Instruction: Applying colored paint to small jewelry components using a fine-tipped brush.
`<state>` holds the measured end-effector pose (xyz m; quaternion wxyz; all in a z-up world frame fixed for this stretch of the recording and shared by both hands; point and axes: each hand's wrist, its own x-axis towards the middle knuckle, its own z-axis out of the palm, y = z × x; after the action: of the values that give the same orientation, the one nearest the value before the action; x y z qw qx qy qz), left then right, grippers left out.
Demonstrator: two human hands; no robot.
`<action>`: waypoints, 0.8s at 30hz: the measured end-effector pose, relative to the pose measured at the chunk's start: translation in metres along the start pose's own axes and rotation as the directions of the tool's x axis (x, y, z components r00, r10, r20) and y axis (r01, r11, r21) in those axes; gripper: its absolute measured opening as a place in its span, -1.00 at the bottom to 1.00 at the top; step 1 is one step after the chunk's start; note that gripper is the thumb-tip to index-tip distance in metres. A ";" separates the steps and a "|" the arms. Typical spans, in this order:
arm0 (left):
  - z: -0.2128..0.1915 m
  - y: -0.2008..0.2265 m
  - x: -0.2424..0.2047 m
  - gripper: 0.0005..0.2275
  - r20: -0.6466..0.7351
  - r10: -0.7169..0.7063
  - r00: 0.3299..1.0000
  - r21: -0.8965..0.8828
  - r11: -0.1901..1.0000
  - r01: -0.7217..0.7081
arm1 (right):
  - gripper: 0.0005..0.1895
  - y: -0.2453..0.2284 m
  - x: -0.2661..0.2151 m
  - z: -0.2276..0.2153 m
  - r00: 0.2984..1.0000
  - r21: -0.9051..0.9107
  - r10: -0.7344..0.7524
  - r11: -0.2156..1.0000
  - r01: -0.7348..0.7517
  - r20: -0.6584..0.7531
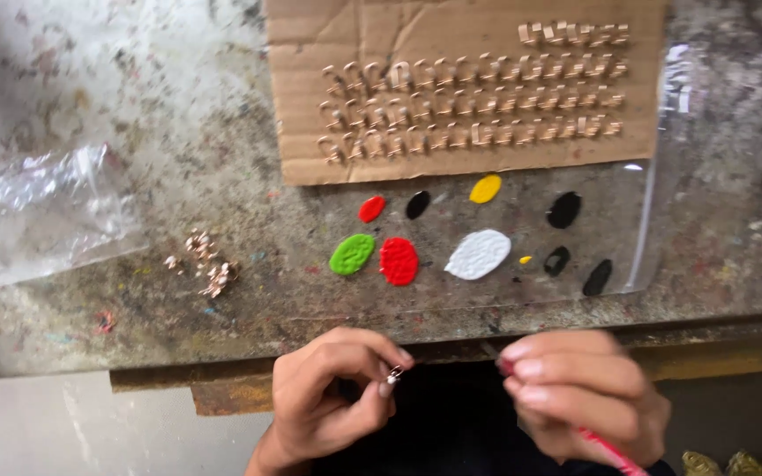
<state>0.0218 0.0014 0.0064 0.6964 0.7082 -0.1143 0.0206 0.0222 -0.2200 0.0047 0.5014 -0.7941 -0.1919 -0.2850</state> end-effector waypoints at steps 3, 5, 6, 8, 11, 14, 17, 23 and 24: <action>0.007 0.000 0.000 -0.94 -0.013 0.047 0.999 0.083 0.995 -0.046 | -0.85 0.038 0.002 -0.043 0.994 -0.152 -0.105 0.983 0.100 -0.027; 0.014 -0.005 -0.005 -0.94 -0.032 0.075 0.997 0.093 0.993 -0.072 | -0.82 0.041 0.011 -0.048 0.993 -0.266 -0.064 0.963 0.037 -0.095; 0.017 -0.008 -0.007 -0.93 -0.067 0.092 0.993 0.116 0.990 -0.084 | -0.79 0.043 0.015 -0.051 0.987 -0.351 -0.025 0.936 -0.033 -0.159; 0.022 -0.004 0.000 -0.93 -0.071 0.107 0.992 0.108 0.989 -0.099 | -0.79 0.043 0.021 -0.056 0.988 -0.382 -0.009 0.923 -0.051 -0.155; 0.024 -0.008 -0.003 -0.90 -0.076 0.085 0.993 0.086 0.993 -0.079 | -0.79 0.045 0.023 -0.061 0.989 -0.394 0.029 0.915 -0.086 -0.148; 0.022 -0.010 -0.006 -0.86 -0.049 0.060 0.997 0.048 0.997 -0.057 | -0.79 0.048 0.023 -0.063 0.988 -0.367 0.061 0.924 -0.109 -0.139; 0.020 -0.004 -0.005 -0.87 -0.011 0.027 1.000 0.074 0.997 -0.026 | -0.81 0.050 0.022 -0.065 0.990 -0.354 0.078 0.928 -0.115 -0.116; 0.019 0.000 -0.007 -0.94 -0.012 -0.081 0.997 0.058 0.995 0.082 | -0.80 0.048 0.021 -0.061 0.992 -0.363 0.068 0.926 -0.103 -0.107; 0.019 -0.002 -0.008 -0.93 -0.025 -0.082 0.996 0.036 0.996 0.083 | -0.79 0.049 0.020 -0.060 0.992 -0.366 0.065 0.925 -0.101 -0.110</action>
<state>0.0120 -0.0169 0.0026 0.6848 0.7247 -0.0761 0.0023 0.0511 -0.2951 0.0044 0.3627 -0.8673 -0.0767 -0.3322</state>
